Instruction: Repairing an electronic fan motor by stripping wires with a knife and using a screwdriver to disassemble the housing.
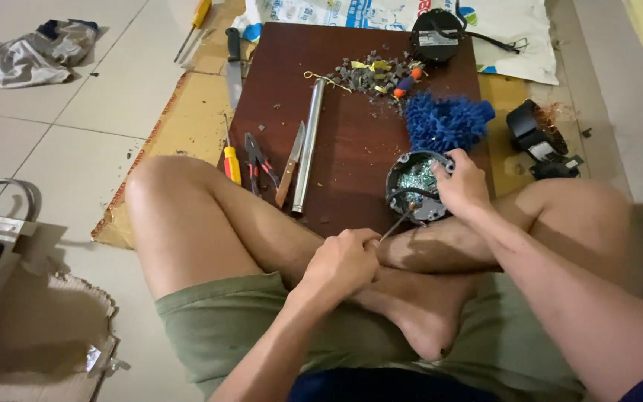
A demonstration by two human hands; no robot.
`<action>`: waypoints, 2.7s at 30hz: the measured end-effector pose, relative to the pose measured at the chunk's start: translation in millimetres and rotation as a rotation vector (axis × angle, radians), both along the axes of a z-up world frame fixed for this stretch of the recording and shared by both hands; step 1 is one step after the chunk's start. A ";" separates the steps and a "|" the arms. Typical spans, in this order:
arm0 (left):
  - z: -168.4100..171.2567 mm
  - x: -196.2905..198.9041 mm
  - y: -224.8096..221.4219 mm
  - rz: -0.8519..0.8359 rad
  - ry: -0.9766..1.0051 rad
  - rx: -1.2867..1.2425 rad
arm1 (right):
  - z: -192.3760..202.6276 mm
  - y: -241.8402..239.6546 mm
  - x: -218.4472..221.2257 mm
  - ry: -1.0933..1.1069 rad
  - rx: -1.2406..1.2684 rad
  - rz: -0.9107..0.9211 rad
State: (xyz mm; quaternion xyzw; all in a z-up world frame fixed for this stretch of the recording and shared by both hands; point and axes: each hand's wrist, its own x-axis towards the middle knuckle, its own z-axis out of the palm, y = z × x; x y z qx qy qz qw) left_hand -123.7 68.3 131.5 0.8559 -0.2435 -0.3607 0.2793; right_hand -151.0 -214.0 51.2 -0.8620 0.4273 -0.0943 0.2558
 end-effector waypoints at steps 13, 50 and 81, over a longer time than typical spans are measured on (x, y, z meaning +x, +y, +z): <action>-13.3 21.5 -0.3 0.046 0.088 -0.110 | -10.3 -17.0 0.2 0.048 -0.051 0.090; -36.3 41.4 -44.5 -0.091 0.031 -0.087 | -33.5 -88.9 10.0 -0.407 0.772 -0.050; -40.9 26.7 -56.6 -0.069 -0.060 0.001 | 20.6 -21.0 7.8 -0.404 1.135 -0.234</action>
